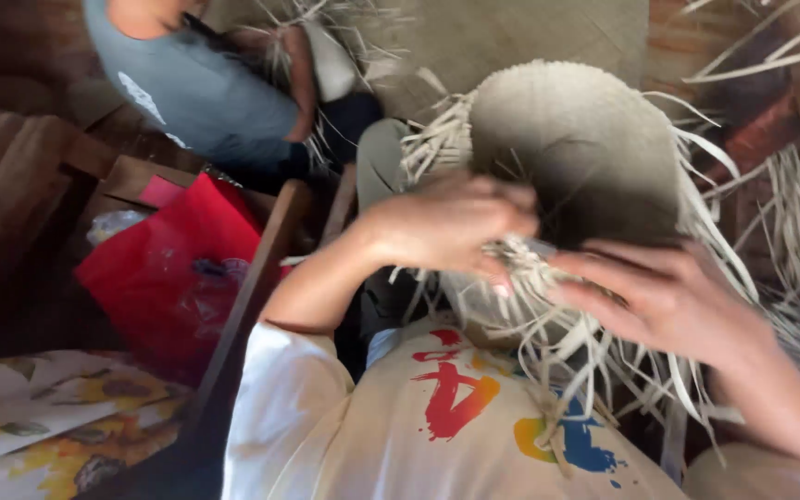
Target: Finishing the edges of a hand-woven hat by tucking in loose strands and trimming excess material.
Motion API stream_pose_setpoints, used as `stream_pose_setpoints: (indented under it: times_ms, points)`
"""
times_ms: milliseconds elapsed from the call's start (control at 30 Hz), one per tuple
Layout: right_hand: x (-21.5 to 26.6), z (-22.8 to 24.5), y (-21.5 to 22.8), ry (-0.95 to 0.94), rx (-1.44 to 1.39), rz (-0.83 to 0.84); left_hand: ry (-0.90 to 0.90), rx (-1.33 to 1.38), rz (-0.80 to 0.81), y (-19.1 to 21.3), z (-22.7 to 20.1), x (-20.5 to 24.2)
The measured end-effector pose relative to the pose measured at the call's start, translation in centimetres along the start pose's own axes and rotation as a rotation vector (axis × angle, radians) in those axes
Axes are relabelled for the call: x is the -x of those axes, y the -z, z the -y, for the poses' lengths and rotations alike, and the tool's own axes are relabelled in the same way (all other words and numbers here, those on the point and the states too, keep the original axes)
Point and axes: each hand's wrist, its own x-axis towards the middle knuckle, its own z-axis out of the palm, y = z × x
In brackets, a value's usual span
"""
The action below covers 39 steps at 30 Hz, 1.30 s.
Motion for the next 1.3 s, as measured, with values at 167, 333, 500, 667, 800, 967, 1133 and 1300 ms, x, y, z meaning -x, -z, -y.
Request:
stream_pose_setpoints:
  times_ms: [167,333,500,667,800,967,1133,1300]
  points:
    - [3.8,-3.6,1.6,-0.149,0.205,0.006,0.264,-0.024,0.082,-0.1,0.5,1.6]
    - [6.1,-10.0,2.3,-0.403,0.206,-0.030,0.077,0.161,-0.269,-0.2,8.5,-1.1]
    - [8.0,-17.0,2.3,-0.478,0.066,-0.182,0.188,0.418,-0.203,-0.2,14.6,-4.1]
    - [11.0,-19.3,1.8,-0.708,-0.078,-0.242,0.158,0.371,-0.260,-1.6,15.5,-6.2]
    - [13.0,-18.2,2.7,-0.689,0.092,-0.315,0.252,0.116,-0.445,-0.5,12.2,-7.4]
    - [11.3,-10.5,2.1,-0.712,0.115,-0.355,0.502,-0.245,-0.479,2.0,5.9,-5.3]
    - [6.4,-4.0,1.1,-0.569,-0.182,-0.287,0.138,-0.168,-0.565,1.7,-1.9,-3.4]
    - [5.6,-2.5,-0.3,-0.571,-0.182,-0.261,0.263,0.054,-0.261,-2.8,-1.9,-3.9]
